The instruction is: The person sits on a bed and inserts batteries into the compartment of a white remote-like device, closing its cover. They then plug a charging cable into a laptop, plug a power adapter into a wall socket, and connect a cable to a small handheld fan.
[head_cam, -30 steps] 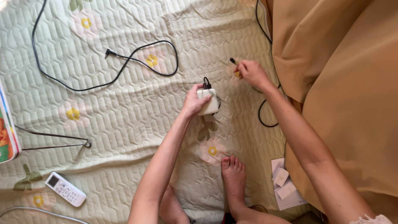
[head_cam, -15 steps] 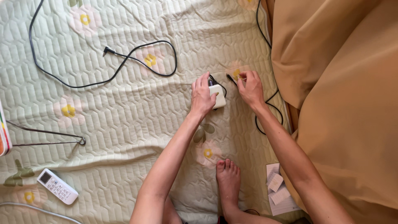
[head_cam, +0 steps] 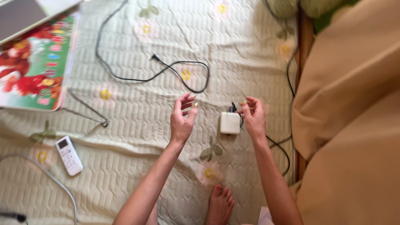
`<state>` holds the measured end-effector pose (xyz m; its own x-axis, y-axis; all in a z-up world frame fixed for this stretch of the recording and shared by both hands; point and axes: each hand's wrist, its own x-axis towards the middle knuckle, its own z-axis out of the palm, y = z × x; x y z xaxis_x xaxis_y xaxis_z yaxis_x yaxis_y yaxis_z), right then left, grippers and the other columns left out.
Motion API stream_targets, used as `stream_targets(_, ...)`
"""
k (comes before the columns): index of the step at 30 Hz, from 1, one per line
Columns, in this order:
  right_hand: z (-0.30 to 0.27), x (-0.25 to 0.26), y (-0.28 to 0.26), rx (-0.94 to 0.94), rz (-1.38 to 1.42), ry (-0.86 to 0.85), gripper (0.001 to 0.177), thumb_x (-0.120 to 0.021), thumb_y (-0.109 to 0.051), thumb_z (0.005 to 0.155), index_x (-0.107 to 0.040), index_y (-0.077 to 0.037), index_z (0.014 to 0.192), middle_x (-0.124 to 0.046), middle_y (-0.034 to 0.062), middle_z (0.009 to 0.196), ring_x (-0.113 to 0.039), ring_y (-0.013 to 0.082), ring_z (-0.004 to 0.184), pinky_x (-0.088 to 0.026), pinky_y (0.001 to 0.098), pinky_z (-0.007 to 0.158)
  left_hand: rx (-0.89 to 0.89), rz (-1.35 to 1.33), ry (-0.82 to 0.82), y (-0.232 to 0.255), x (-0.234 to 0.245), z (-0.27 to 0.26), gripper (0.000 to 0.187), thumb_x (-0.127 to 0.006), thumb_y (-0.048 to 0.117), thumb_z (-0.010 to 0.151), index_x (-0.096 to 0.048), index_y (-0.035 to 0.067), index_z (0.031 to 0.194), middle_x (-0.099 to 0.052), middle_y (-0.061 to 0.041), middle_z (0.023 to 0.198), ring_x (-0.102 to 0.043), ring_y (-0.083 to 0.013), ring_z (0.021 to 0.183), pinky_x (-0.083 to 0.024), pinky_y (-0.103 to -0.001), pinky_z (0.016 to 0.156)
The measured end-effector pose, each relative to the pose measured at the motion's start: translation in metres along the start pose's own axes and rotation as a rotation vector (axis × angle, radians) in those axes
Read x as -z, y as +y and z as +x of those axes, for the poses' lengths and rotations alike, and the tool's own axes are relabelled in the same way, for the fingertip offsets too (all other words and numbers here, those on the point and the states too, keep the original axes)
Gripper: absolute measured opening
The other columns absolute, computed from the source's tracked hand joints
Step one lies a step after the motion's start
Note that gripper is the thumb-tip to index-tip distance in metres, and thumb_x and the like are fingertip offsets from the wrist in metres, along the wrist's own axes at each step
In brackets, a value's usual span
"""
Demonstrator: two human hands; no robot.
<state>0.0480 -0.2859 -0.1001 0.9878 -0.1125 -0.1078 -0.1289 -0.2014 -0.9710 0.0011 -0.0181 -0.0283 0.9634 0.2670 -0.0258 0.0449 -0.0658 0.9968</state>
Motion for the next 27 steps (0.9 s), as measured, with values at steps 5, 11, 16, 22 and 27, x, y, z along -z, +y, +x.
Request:
stream_targets(5,0.009,-0.060,-0.041,0.022,-0.038,-0.213,0.037,-0.056,-0.019,0.103,-0.051,-0.001,0.134,-0.072,0.0074,0.116,-0.073,0.0128,0.088,-0.056,0.0273,0.073,-0.059,0.020,0.175,0.029,0.044,-0.007,0.047,-0.067,0.024,0.095,-0.055,0.007,0.137,-0.069,-0.004,0.130,-0.064,-0.0172,0.116,-0.050,-0.035,0.095)
stream_targets(11,0.002,-0.127,-0.095,0.083,-0.079,-0.427,0.039,-0.059,-0.020,0.102,-0.050,-0.002,0.135,-0.072,0.0084,0.114,-0.074,0.0131,0.087,-0.055,0.0275,0.072,-0.112,0.042,0.331,0.065,0.098,-0.025,0.052,-0.068,0.027,0.094,-0.052,0.007,0.139,-0.065,-0.005,0.132,-0.061,-0.0167,0.114,-0.049,-0.034,0.094)
stream_targets(16,-0.018,-0.184,-0.134,0.160,-0.067,-0.552,0.039,-0.059,-0.022,0.102,-0.050,-0.003,0.135,-0.071,0.0089,0.116,-0.075,0.0135,0.089,-0.055,0.0272,0.071,-0.153,-0.014,0.462,0.079,0.136,-0.041,0.052,-0.070,0.027,0.094,-0.052,0.006,0.138,-0.064,-0.007,0.133,-0.060,-0.0176,0.116,-0.049,-0.034,0.096)
stream_targets(22,-0.059,-0.245,-0.173,0.267,-0.138,-0.687,0.038,-0.060,-0.021,0.103,-0.051,-0.001,0.134,-0.068,0.0099,0.114,-0.075,0.0142,0.088,-0.055,0.0278,0.069,-0.244,-0.057,0.615,0.071,0.198,-0.068,0.051,-0.069,0.022,0.095,-0.051,0.006,0.140,-0.062,-0.008,0.135,-0.058,-0.0184,0.120,-0.047,-0.034,0.099)
stream_targets(27,-0.102,-0.292,-0.195,0.441,-0.362,-0.804,0.037,-0.063,-0.018,0.100,-0.051,0.000,0.131,-0.069,0.0104,0.106,-0.074,0.0153,0.083,-0.057,0.0299,0.066,-0.189,-0.048,0.773,0.045,0.269,-0.102,0.045,-0.067,0.021,0.099,-0.053,0.006,0.139,-0.064,-0.009,0.138,-0.059,-0.0192,0.121,-0.047,-0.035,0.100)
